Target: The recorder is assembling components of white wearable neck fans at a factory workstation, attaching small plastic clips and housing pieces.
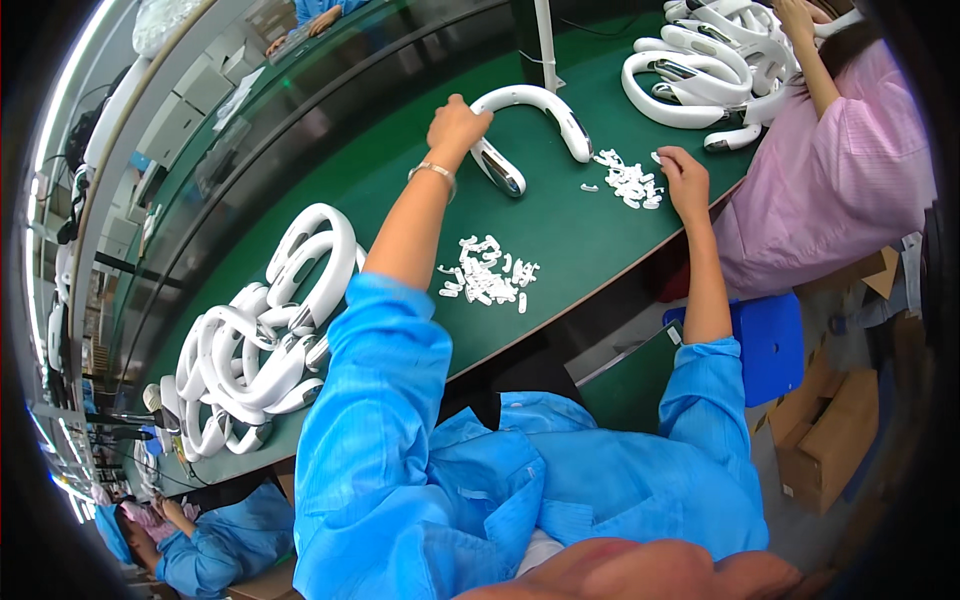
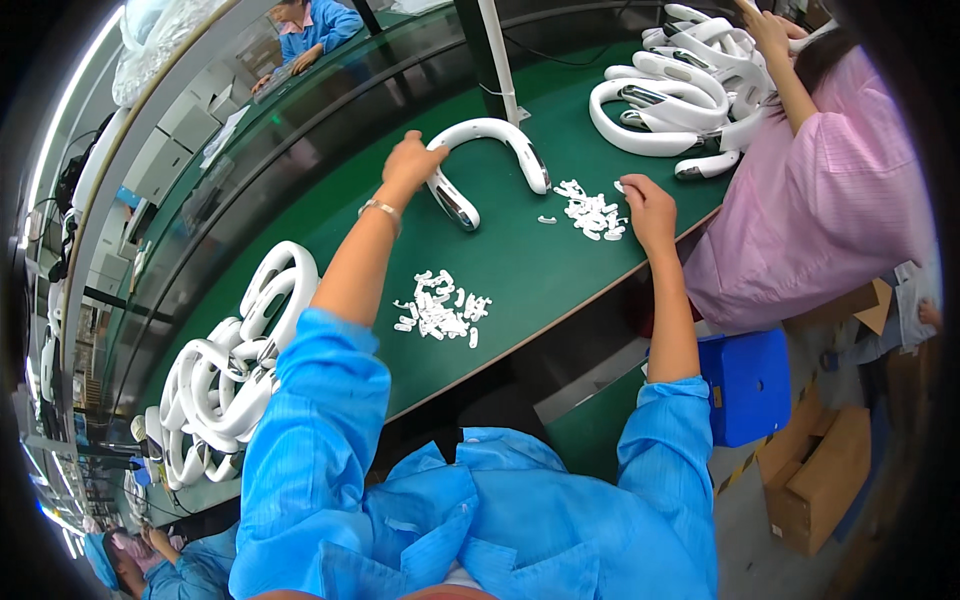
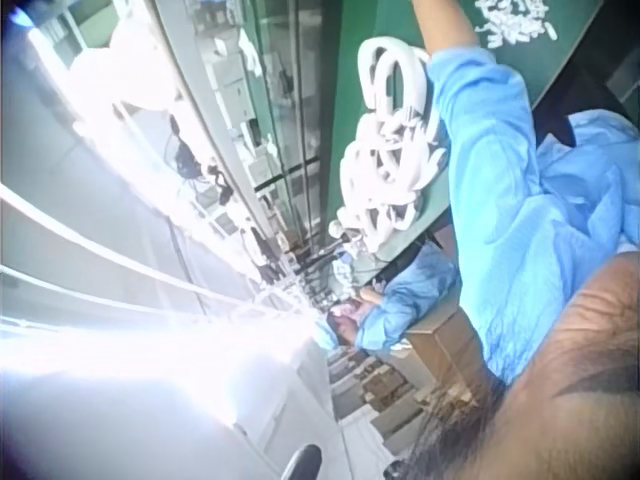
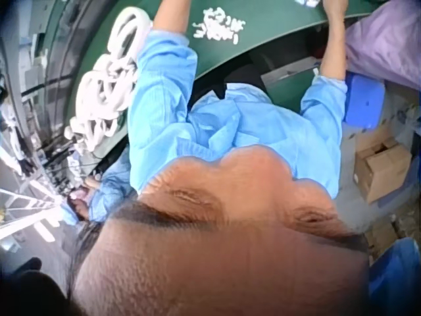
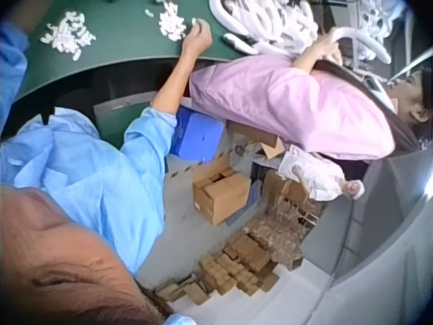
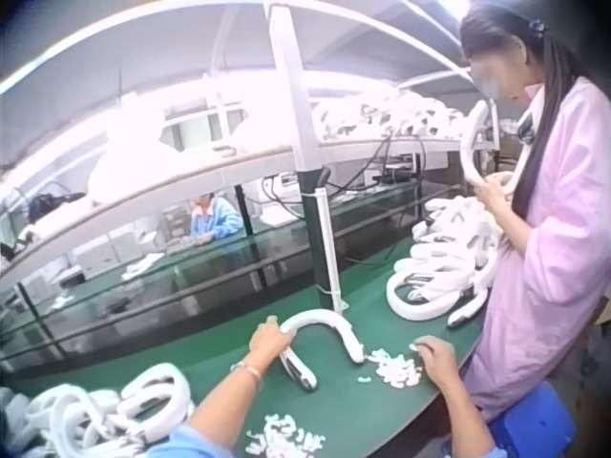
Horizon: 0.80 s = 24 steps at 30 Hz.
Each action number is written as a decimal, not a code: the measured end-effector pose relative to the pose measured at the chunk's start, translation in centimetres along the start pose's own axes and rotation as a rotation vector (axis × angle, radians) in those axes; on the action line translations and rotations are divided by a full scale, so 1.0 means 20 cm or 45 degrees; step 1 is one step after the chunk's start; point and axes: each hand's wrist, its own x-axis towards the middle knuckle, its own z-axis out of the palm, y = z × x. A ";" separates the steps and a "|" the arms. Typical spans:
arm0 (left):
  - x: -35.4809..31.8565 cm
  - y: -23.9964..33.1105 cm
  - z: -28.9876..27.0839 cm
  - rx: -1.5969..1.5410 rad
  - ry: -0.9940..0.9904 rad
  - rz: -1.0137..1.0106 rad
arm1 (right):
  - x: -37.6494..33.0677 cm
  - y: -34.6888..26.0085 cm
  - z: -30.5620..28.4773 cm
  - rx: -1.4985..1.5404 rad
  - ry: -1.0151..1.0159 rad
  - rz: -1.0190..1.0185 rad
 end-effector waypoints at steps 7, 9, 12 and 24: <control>0.07 -0.07 0.07 -0.475 -0.406 0.003 | -0.06 -0.06 -0.07 0.982 0.139 0.409; -0.10 0.00 0.01 -0.719 -0.445 -0.131 | -0.13 -0.15 -0.08 1.184 0.118 0.457; -0.27 -0.04 -0.04 -1.303 -0.665 -0.363 | -0.22 -0.34 -0.04 1.592 -0.092 0.579; -0.94 -0.18 -0.13 -1.849 -1.011 -0.315 | -0.42 -0.75 0.20 1.793 -0.586 0.835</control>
